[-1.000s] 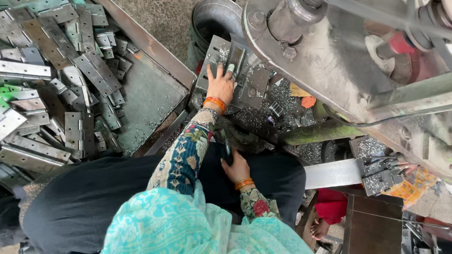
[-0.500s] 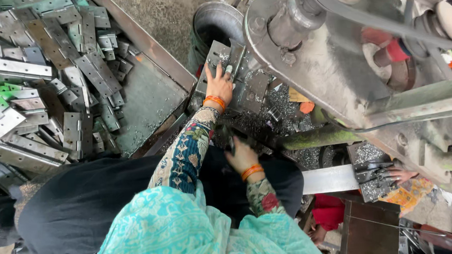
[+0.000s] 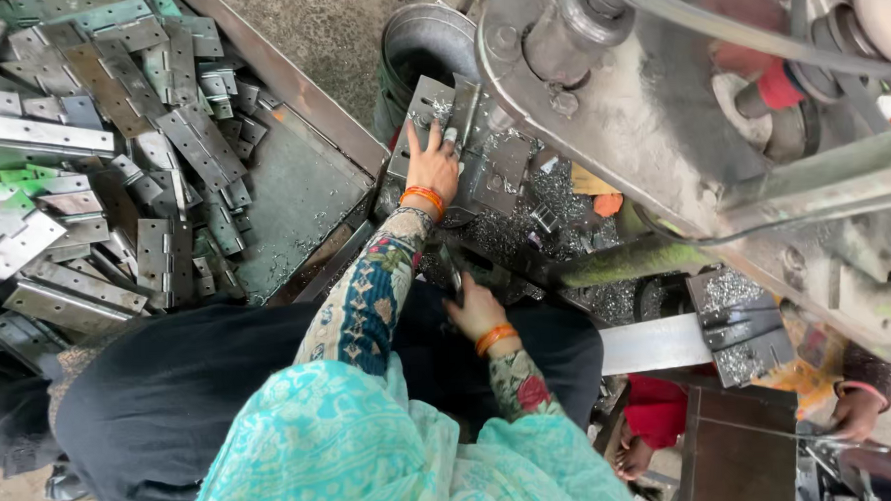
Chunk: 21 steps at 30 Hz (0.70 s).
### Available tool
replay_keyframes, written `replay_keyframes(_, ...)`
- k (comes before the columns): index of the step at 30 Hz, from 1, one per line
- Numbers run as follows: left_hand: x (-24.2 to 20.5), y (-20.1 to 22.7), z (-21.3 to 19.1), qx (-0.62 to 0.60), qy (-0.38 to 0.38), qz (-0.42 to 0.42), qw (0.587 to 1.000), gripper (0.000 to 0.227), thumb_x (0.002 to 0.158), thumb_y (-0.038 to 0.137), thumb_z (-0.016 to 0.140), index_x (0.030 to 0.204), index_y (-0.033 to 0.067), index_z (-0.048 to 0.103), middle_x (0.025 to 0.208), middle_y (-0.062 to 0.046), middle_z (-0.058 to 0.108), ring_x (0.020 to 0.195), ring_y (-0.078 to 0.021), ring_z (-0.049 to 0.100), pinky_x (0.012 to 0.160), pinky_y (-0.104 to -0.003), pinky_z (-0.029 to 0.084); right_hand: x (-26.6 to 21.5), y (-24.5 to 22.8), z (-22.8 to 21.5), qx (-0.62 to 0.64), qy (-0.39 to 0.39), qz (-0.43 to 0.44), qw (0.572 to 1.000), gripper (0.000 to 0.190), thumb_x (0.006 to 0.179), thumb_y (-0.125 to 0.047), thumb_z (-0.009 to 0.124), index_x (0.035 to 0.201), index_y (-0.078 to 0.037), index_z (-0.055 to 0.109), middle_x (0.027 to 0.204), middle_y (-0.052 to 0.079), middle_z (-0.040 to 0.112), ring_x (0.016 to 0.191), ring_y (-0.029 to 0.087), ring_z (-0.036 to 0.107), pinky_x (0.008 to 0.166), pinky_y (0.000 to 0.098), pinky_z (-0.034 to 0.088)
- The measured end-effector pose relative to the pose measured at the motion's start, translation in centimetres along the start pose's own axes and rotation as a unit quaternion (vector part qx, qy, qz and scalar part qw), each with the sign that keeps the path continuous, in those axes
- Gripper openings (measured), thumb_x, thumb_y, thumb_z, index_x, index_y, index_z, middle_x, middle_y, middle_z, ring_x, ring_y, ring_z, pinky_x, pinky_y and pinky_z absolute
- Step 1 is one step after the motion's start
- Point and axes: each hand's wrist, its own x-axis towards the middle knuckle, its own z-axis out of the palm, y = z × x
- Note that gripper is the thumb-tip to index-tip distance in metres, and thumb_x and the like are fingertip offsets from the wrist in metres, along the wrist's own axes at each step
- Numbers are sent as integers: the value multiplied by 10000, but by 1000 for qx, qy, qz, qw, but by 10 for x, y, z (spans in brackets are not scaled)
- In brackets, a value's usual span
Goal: The person sits at a manual press machine and repeatedly picks up metal hinge pieces from a pile, places them into the press, and operates the lever to process them. The person then removes the processed pieces and places them into a pile.
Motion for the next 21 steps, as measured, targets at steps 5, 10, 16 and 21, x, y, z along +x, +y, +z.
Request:
replay_keyframes(5, -58, 4, 1, -31, 59, 27, 997, 374, 997, 286, 506, 1239, 122, 739, 1416, -57, 599, 1496, -351, 332, 1183, -762, 72, 5, -20, -41, -45, -58, 16, 997, 715, 871, -459, 689, 1423, -54, 483, 1139, 276, 697, 1048, 465, 681, 912, 536, 551)
replay_keyframes(10, -125, -4, 0, -31, 137, 81, 987, 285, 958, 244, 570, 1107, 103, 768, 1386, -86, 638, 1442, -360, 408, 1210, -715, 147, -3, -31, -44, -55, -47, 10, 997, 750, 872, -455, 684, 1445, -25, 463, 1157, 269, 703, 1069, 449, 685, 912, 531, 558)
replay_keyframes(16, -114, -11, -29, -8, 190, 108, 976, 243, 871, 196, 608, 1011, 85, 773, 1302, -90, 684, 1353, -344, 476, 1191, -664, 235, -8, -33, -54, -45, -52, 9, 998, 749, 880, -462, 678, 1460, -53, 438, 1189, 261, 679, 1078, 444, 674, 900, 530, 548)
replay_keyframes(21, -118, -15, -63, -90, 290, 105, 947, 175, 900, 144, 683, 1024, 48, 761, 1254, -71, 692, 1263, -283, 535, 1217, -603, 306, 3, -18, -69, 16, 6, -41, 999, 577, 895, -480, 688, 1340, -115, 635, 1172, 209, 730, 1069, 393, 705, 911, 479, 566)
